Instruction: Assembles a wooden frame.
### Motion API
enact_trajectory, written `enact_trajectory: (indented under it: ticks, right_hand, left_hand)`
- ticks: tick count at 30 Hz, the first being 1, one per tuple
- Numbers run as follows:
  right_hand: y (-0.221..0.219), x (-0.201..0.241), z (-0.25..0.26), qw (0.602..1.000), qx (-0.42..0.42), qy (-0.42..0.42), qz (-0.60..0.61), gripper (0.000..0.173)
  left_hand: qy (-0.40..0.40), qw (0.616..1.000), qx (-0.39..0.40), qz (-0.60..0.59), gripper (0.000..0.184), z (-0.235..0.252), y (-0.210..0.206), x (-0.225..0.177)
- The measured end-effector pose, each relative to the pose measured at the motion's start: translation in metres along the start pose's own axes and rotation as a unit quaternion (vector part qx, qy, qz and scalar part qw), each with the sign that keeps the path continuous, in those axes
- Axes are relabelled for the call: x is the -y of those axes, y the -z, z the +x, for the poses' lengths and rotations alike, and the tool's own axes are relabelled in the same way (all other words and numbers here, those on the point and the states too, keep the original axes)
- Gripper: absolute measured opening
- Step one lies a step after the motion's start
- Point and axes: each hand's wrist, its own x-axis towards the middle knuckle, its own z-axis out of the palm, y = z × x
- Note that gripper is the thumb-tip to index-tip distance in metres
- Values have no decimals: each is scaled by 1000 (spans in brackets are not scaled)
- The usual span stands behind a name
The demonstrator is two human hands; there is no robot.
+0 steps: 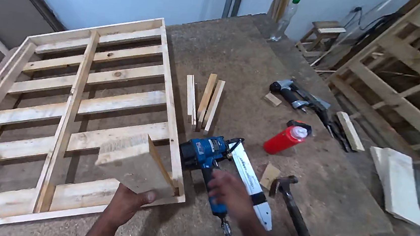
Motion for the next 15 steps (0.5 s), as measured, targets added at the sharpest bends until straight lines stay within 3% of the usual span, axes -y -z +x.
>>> enact_trajectory:
  ticks: [3, 5, 10, 15]
  right_hand:
    - [-42, 7, -18, 953, 141, 135, -230, 46]
    - [-60, 19, -23, 913, 183, 155, -331, 59]
    - [-71, 31, -19, 846, 225, 200, -440, 49]
    - [-80, 28, -20, 817, 201, 176, -511, 62]
  left_hand:
    - [-4, 1000, 24, 14, 49, -10, -4, 3]
    - [-6, 999, 38, 20, 51, -14, -8, 4]
    - [-40, 996, 79, -1, 45, -19, -13, 12]
    - [-3, 996, 89, 30, 41, -23, -8, 15]
